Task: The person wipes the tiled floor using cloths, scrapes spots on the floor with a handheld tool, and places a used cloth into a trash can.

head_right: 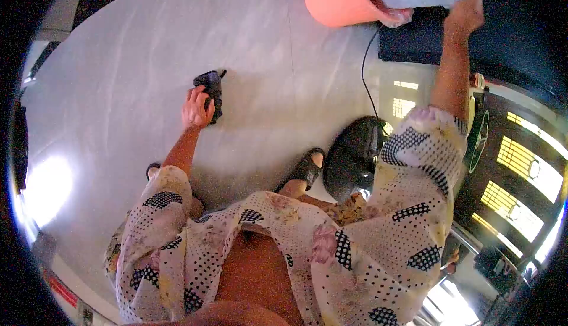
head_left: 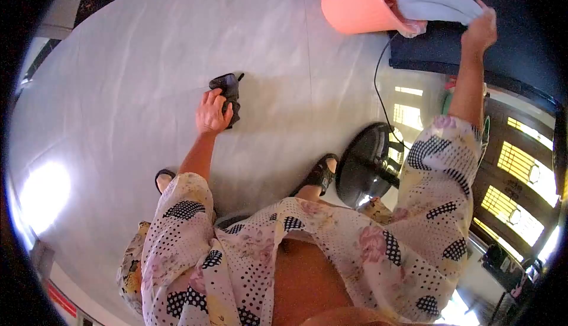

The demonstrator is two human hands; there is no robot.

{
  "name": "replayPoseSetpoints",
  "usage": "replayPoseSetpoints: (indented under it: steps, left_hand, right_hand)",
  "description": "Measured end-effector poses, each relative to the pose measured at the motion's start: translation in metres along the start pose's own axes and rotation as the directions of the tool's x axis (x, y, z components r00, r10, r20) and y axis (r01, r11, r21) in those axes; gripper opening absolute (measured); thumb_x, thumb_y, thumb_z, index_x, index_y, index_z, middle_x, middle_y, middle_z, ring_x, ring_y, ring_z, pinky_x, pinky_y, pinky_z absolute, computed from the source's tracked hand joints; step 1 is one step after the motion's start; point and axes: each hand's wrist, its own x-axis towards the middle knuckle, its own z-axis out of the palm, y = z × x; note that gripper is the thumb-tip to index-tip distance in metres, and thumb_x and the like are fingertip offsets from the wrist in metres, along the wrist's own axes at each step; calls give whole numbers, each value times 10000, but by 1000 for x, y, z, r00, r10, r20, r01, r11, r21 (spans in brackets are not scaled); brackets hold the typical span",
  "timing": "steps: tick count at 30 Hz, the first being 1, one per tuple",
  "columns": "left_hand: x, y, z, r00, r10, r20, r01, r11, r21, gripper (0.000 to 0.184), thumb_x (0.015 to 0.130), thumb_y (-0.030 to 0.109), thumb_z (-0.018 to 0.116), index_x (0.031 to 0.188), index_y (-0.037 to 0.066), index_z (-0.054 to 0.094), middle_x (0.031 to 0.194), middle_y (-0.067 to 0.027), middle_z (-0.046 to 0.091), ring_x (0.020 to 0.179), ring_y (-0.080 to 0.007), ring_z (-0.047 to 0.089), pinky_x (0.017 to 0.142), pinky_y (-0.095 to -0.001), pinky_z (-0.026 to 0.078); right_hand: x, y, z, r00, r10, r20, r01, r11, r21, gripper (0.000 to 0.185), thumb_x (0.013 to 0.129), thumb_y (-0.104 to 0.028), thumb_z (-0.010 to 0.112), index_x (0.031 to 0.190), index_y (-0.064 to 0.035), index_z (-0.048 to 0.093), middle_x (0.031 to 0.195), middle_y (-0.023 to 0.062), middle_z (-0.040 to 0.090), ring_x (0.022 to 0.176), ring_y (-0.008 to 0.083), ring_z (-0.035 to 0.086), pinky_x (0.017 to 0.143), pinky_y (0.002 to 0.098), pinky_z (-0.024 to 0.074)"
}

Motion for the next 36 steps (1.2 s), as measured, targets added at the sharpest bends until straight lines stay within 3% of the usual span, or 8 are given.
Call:
replayPoseSetpoints:
  steps: [4,7,9,12,15,21,27,36]
  left_hand:
    - [-2,0,5,999,21,-31,-22,999,-25,187,773,212,649,858,75,555,1121,-73,550,1019,-310,524,777,-427,487]
    - [0,2,2,998,38,-55,-40,998,-40,182,774,207,649,858,76,554,1104,-76,555,992,-320,526,767,-428,487]
    - [0,3,1,999,27,-39,-28,999,-29,184,772,205,652,856,75,553,1104,-80,557,985,-323,527,767,-428,487]
    - [-1,0,4,999,39,-36,-41,999,-33,186,771,207,655,862,76,557,1120,-76,557,1008,-316,523,779,-425,487]
    - [-2,3,2,1000,4,-10,-4,1000,1,186,773,210,657,869,81,563,1130,-74,559,1039,-309,516,796,-421,487]
    - [-4,-2,6,999,17,-35,-17,1000,4,191,768,220,663,873,89,571,1125,-68,563,1050,-298,519,779,-429,491]
    - [-3,1,3,999,24,-31,-23,1000,17,197,759,222,665,862,90,562,1106,-76,568,1018,-316,532,735,-437,499]
    - [1,11,17,999,-50,8,50,997,52,162,838,187,596,906,42,576,1041,-122,584,960,-333,532,747,-426,480]
  right_hand:
    - [-78,-63,-41,932,358,-63,-303,861,408,511,962,-412,290,1163,-40,577,1137,137,585,1054,290,563,883,431,470]
    - [-138,-49,-63,943,324,-75,-301,928,217,560,950,-513,330,1164,-35,530,1152,128,566,1104,291,528,968,478,397]
    - [-175,-4,-73,805,580,125,-527,602,600,509,938,-463,374,1184,-38,509,1183,130,557,1129,311,509,1002,491,365]
    - [-259,45,-44,554,772,311,-768,330,549,486,966,-447,370,1214,-56,518,1203,120,549,1133,284,500,973,470,390]
    - [-342,114,-8,537,783,315,-842,520,142,512,926,-463,464,1229,-52,502,1149,131,564,984,233,552,798,379,459]
    - [-451,59,108,751,416,513,46,742,-669,662,828,-465,568,1323,-52,421,1415,215,333,1333,361,292,1080,495,223]
    - [-479,62,57,565,186,804,429,766,-478,573,860,-392,521,1335,-83,435,1434,189,310,1354,351,243,1096,510,172]
    - [-504,81,-3,660,329,676,249,753,-610,514,825,-318,566,1300,-140,488,1429,139,352,1359,299,267,1115,484,169]
